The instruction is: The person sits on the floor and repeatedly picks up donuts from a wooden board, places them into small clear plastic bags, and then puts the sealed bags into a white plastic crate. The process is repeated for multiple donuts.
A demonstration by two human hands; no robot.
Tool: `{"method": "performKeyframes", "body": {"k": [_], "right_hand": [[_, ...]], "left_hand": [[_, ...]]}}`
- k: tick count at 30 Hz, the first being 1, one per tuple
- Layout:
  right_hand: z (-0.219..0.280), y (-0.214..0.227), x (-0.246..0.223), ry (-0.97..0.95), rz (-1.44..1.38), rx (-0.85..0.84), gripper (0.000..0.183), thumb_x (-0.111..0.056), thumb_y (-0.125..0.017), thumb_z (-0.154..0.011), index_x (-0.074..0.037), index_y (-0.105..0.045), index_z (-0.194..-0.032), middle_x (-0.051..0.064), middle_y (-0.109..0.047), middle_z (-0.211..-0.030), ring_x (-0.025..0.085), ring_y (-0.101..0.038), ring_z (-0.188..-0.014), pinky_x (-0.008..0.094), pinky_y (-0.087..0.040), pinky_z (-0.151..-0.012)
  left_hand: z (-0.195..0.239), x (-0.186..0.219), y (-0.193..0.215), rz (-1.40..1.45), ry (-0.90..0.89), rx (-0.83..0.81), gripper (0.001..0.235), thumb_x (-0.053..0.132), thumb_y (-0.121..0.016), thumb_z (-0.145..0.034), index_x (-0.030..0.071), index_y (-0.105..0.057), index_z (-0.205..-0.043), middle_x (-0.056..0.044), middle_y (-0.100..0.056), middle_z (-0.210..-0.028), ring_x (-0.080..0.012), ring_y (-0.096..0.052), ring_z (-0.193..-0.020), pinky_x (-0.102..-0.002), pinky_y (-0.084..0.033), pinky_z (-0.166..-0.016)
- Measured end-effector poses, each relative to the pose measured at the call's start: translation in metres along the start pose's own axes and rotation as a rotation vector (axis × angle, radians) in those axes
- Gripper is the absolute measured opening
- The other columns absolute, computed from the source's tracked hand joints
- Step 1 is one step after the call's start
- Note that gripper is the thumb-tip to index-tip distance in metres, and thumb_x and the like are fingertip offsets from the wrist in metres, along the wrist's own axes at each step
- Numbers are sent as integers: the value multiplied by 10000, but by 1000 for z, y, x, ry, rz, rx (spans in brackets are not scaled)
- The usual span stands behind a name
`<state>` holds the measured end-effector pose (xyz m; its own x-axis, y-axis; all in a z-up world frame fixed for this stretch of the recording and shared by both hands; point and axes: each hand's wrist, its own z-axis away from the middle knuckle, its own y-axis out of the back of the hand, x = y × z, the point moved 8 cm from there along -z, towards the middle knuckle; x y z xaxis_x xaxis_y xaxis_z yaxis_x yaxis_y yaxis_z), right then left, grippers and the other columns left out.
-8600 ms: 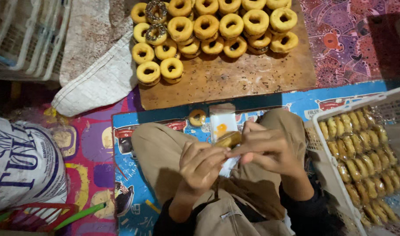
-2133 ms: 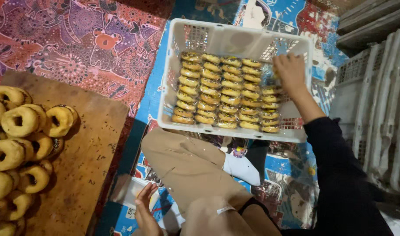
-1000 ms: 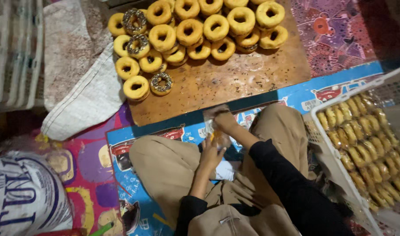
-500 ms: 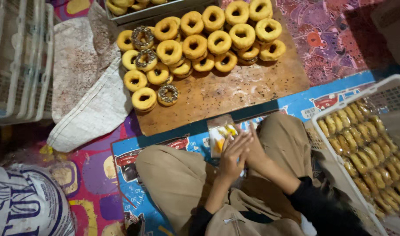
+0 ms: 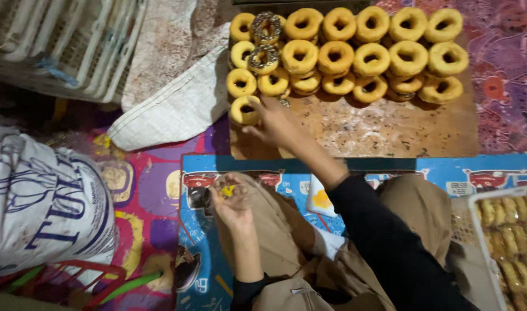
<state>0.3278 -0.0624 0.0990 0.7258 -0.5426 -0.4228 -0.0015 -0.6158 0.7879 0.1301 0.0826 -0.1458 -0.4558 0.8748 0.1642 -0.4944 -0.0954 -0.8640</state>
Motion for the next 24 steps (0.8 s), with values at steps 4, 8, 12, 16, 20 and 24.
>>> {"method": "performKeyframes", "body": {"k": [4,8,12,16,20,24], "right_hand": [[-57,-47,13,-74,131,-216,705,-459,-886,-690,15,-587,-1117,212,-642,-1010,388,-682,-849,483,-550,-720],[-40,-41,30,-123,-1,-188,660,-446,-882,-736,17,-603,-1115,190,-682,-1001,336,-708,-866,420,-572,-761],[43,-3,60,-460,-370,8,599,-328,-936,-725,-2,-639,-1130,151,-733,-1072,219,-712,-932,322,-577,-817],[158,55,20,-483,-1095,381,676,-111,-840,-830,-33,-484,-1398,85,-662,-1264,188,-657,-1161,354,-546,-1037],[225,108,-37,-586,-797,328,436,-67,-841,-736,-14,-691,-1142,60,-711,-1034,128,-671,-872,305,-559,-720],[209,131,-70,-562,-267,253,363,-94,-861,-699,-36,-762,-1043,56,-571,-731,155,-562,-665,327,-438,-561]], "left_hand": [[22,1,8,-43,22,217,380,417,-650,-961,136,-629,-1216,-177,-656,-1201,-325,-649,-1165,-539,-537,-1029],[41,-6,-2,0,92,291,380,394,-641,-942,138,-626,-1223,-156,-601,-1238,-328,-592,-1199,-577,-522,-1026],[38,-23,-31,208,188,213,381,324,-675,-956,101,-635,-1263,-209,-586,-1319,-375,-556,-1237,-550,-504,-1043],[41,-55,-67,470,291,21,397,249,-632,-973,8,-576,-1283,-314,-516,-1370,-448,-513,-1275,-592,-466,-1069],[59,-94,-89,547,332,55,410,231,-587,-977,19,-597,-1328,-309,-512,-1384,-451,-501,-1290,-566,-453,-1050],[106,-120,-115,250,290,-277,410,297,-523,-997,73,-570,-1338,-196,-554,-1435,-363,-497,-1371,-605,-396,-1141]]}}
